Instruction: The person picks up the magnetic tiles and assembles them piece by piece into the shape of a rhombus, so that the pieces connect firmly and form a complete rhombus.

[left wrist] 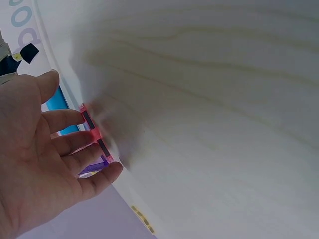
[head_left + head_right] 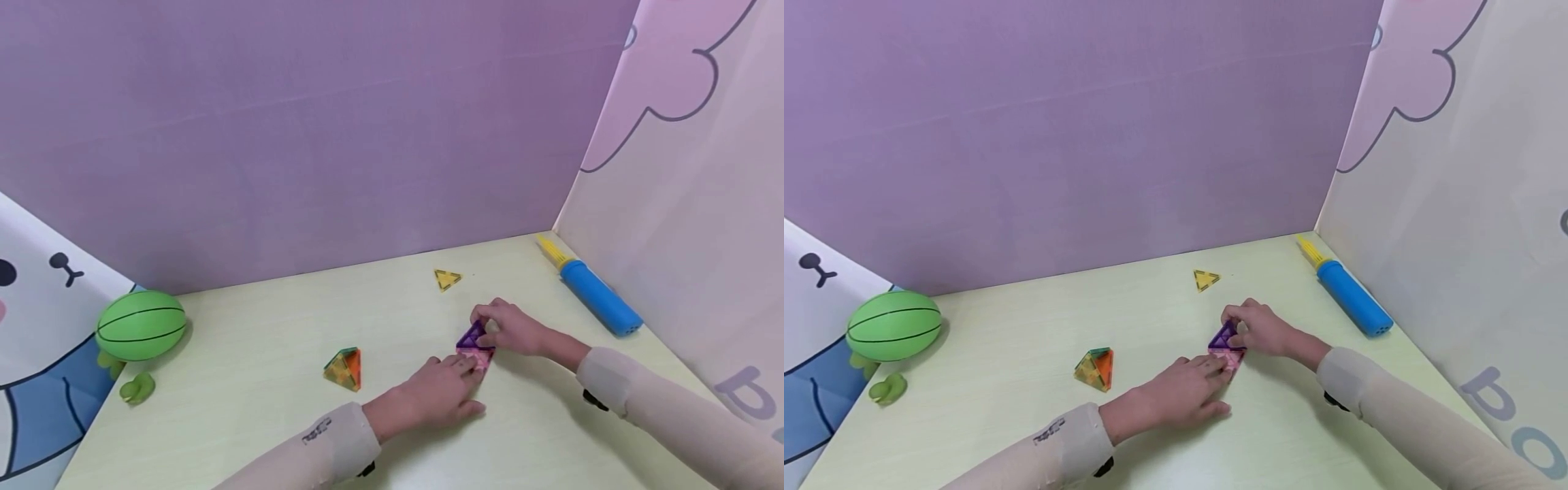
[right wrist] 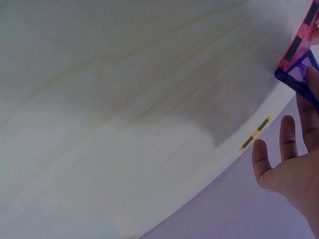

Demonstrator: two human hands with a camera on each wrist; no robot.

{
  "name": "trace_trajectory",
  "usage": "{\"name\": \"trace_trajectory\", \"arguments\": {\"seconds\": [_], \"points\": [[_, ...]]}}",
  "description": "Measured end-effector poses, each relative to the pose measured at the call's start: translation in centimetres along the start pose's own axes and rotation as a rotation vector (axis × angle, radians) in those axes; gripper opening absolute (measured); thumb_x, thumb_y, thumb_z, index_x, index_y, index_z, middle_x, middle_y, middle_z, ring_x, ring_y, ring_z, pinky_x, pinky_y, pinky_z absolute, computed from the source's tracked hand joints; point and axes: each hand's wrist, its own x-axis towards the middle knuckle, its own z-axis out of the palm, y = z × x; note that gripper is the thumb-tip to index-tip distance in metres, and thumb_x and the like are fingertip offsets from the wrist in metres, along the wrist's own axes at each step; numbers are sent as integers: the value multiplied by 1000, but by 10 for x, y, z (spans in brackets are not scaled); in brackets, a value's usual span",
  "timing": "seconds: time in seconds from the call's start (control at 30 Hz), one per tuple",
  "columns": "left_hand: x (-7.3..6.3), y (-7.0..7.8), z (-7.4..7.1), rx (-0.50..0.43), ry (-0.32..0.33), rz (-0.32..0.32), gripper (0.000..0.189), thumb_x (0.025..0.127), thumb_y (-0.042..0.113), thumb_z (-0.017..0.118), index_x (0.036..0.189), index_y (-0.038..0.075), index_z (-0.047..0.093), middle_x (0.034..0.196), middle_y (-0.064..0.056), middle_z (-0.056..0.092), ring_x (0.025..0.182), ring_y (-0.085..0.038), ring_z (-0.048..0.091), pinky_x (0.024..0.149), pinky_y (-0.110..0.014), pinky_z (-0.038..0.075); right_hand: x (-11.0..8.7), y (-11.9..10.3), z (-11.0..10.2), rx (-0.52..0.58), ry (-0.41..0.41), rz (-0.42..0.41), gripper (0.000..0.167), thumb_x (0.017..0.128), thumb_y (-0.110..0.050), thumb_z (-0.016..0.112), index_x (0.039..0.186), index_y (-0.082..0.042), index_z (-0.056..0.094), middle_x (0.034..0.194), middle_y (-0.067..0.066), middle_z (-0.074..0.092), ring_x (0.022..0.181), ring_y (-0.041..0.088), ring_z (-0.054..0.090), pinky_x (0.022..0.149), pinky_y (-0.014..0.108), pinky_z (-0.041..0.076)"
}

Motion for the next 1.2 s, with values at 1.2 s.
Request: {"name": "trace_trajectory", "arguments": {"seconds": [1.2], "points": [[38, -27, -1, -343, 304, -365, 35, 94, 34, 68, 124, 17, 67, 110, -2, 66, 98, -20, 57, 81, -34, 49, -15, 8, 7, -209, 52, -117, 12, 85, -18, 79, 97, -19, 75, 101, -1, 70, 96, 19, 54, 77, 33, 43]]}}
